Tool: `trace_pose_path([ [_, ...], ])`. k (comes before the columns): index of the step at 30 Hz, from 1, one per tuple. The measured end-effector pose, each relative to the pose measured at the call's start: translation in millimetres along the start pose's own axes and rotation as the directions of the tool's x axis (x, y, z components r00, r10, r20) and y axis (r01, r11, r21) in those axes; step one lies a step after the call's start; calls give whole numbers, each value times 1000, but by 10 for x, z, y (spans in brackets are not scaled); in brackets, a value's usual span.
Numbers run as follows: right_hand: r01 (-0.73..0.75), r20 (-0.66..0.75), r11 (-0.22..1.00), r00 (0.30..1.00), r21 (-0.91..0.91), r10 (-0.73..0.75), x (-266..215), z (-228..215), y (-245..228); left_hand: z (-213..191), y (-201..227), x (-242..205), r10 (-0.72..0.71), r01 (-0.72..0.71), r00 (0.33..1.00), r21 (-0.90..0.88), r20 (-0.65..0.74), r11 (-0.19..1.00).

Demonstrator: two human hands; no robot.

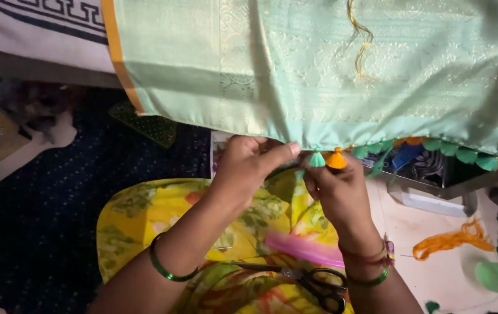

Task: Attaching decorative tassels and pom-poms to the edge of a saree.

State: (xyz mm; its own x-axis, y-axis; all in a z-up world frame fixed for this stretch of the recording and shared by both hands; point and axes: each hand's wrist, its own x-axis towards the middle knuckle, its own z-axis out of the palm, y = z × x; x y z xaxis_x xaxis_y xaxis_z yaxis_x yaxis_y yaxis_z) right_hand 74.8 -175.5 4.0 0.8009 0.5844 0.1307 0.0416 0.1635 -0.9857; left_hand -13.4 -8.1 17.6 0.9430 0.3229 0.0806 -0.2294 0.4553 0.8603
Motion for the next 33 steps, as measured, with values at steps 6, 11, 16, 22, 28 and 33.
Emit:
trace_pose_path([
  [6, -96, -118, 989, 990, -115, 83, -98, 66, -42, 16, 134, -101, 65, -68, 997, 103, 32, 992],
  [11, 49, -14, 997, 999, -63, -50, -120, 61, -32, 6, 186, -135, 11, -14, 997, 31, 76, 999],
  [16, 110, 11, 991, 994, -82, -110, -124, 77, -6, -10, 144, -133, 30, -32, 997, 24, 78, 999],
  [22, 127, -25, 990, 991, -54, -128, -96, 207, -81, 22, 102, -88, 12, -14, 1000, 69, 17, 998],
  [28, 150, -36, 984, 988, 97, -147, -65, 452, -173, 31, 51, -60, -30, 34, 996, -42, 85, 999],
  [33, 63, -21, 901, 998, 429, -60, -128, 522, -257, 64, -76, -50, -73, 89, 991, -134, 115, 987],
])
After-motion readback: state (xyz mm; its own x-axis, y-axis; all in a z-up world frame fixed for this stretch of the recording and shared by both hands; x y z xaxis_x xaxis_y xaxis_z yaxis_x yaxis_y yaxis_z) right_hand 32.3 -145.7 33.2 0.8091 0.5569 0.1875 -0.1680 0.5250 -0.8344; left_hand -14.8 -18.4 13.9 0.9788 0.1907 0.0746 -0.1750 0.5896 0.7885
